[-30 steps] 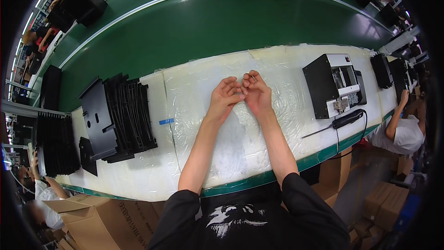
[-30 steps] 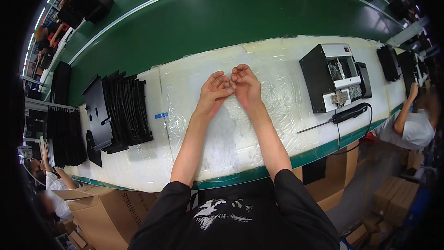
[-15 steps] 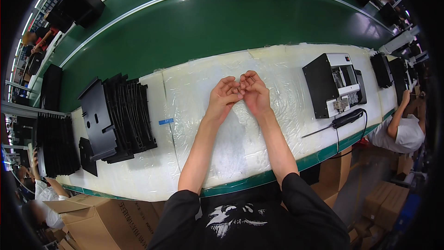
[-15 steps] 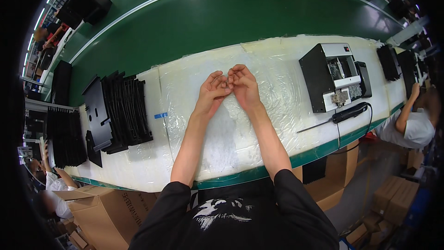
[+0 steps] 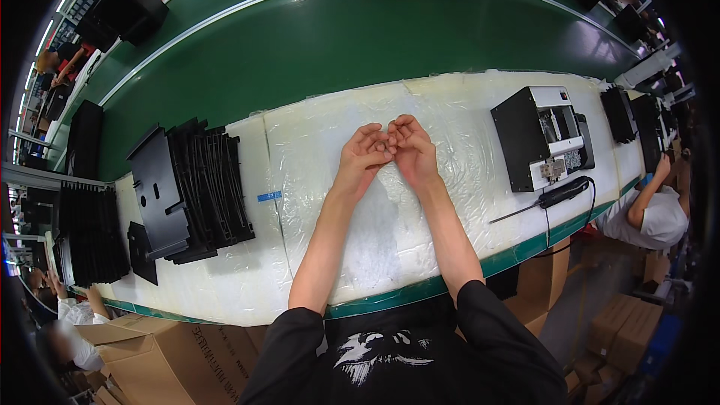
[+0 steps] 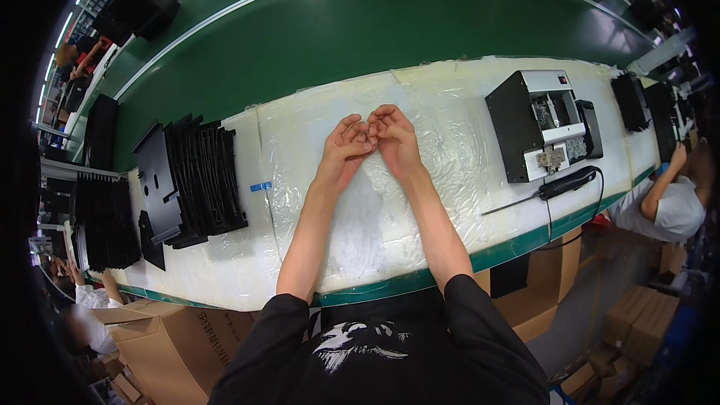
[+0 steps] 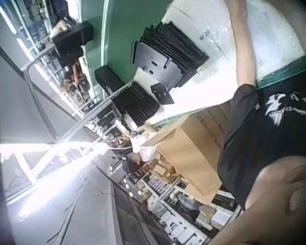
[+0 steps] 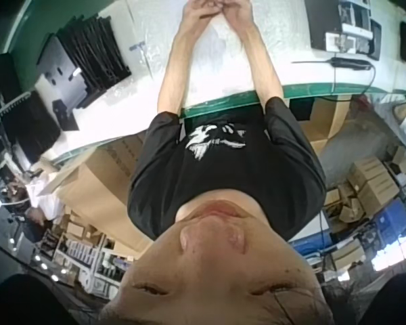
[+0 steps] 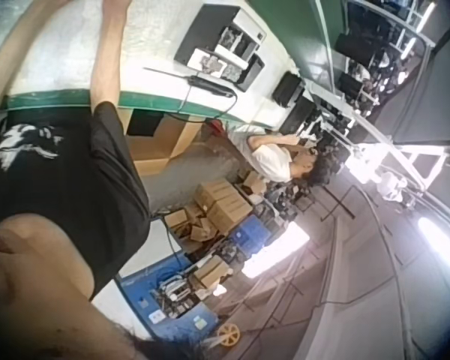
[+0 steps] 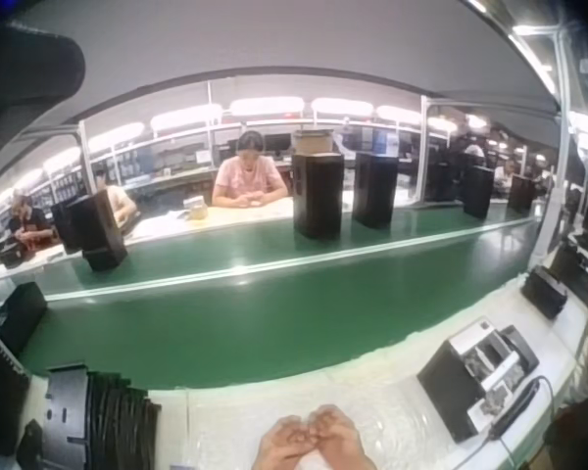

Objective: Assembling the housing of an electronic device using an electric screwdriver and organizing plastic covers.

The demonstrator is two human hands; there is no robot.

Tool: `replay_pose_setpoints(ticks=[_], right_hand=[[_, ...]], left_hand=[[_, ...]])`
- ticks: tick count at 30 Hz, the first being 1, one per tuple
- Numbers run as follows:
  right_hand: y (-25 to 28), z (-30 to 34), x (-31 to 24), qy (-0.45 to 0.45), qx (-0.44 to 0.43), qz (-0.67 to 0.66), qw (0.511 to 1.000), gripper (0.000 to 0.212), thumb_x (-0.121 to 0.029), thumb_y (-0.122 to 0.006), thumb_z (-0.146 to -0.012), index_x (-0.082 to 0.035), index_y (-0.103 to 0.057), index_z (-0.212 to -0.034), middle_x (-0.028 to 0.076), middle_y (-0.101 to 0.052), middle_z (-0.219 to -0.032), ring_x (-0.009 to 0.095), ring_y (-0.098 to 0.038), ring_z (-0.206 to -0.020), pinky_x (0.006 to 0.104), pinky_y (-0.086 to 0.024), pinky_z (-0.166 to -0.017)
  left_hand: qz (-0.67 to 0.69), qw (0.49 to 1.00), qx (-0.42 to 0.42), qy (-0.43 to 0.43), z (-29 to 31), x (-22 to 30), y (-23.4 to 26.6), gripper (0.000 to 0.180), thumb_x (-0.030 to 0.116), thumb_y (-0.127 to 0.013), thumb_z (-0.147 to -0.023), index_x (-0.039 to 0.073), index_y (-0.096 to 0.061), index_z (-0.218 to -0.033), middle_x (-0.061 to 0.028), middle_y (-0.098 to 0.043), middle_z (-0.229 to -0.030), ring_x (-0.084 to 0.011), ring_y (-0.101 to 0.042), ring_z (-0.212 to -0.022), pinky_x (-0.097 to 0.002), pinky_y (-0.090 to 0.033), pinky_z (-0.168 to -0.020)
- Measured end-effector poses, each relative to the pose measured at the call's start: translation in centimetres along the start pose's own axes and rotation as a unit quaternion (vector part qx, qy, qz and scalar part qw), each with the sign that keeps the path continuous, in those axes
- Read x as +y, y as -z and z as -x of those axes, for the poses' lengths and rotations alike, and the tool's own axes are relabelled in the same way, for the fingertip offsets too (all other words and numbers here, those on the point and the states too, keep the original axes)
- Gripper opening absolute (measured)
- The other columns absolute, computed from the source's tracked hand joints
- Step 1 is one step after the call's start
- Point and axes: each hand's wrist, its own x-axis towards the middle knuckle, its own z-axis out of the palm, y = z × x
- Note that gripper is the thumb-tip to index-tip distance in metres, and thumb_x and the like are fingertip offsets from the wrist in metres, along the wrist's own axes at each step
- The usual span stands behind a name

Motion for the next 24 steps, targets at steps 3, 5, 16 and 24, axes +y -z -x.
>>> replay_pose_setpoints(ticks=[3,5,16,24], right_hand=[[-0.01,0.01,0.03,-0.002,-0.001,0.006,1.000,0.032,0.000,-0.045,-0.066,-0.003,-0.047,-0.098,0.009,-0.051,-0.089,0.015,-0.046,-0.073,0.0256,-0.040,-0.066],[0.02,-0.02,0.02,-0.004,0.000,0.008,1.000,0.032,0.000,-0.045,-0.066,-0.003,-0.047,-0.098,0.009,-0.051,-0.089,0.015,-0.046,-0.072,0.0256,-0.040,-0.066],[0.16,-0.09,0.14,0.001,-0.008,0.015,1.000,0.031,-0.001,-0.046,-0.067,-0.003,-0.047,-0.098,0.008,-0.051,-0.090,0.015,-0.047,-0.075,0.0263,-0.041,-0.071],[0.08,-0.09,0.11,0.001,-0.006,0.014,1.000,0.030,-0.001,-0.046,-0.068,-0.003,-0.048,-0.098,0.008,-0.052,-0.090,0.015,-0.047,-0.075,0.0258,-0.040,-0.069]], left_hand=[[-0.006,1.000,-0.004,-0.012,0.03,-0.13,-0.06,0.051,-0.015,-0.057,-0.068,0.004,-0.046,-0.113,-0.0065,-0.056,-0.096,-0.0169,-0.058,-0.086,-0.0278,-0.049,-0.077],[-0.007,1.000,-0.006,-0.012,-0.04,-0.20,0.10,0.051,-0.015,-0.058,-0.068,0.005,-0.046,-0.113,-0.0066,-0.057,-0.096,-0.0169,-0.058,-0.086,-0.0278,-0.050,-0.076],[-0.013,1.000,-0.007,-0.017,-0.17,-0.42,0.24,0.050,-0.016,-0.058,-0.068,0.004,-0.047,-0.112,-0.0064,-0.057,-0.095,-0.0169,-0.058,-0.086,-0.0275,-0.050,-0.076],[-0.011,1.000,0.003,-0.007,-0.20,-0.32,0.21,0.054,-0.017,-0.055,-0.067,0.004,-0.043,-0.115,-0.0079,-0.056,-0.097,-0.0181,-0.057,-0.087,-0.0303,-0.049,-0.081]])
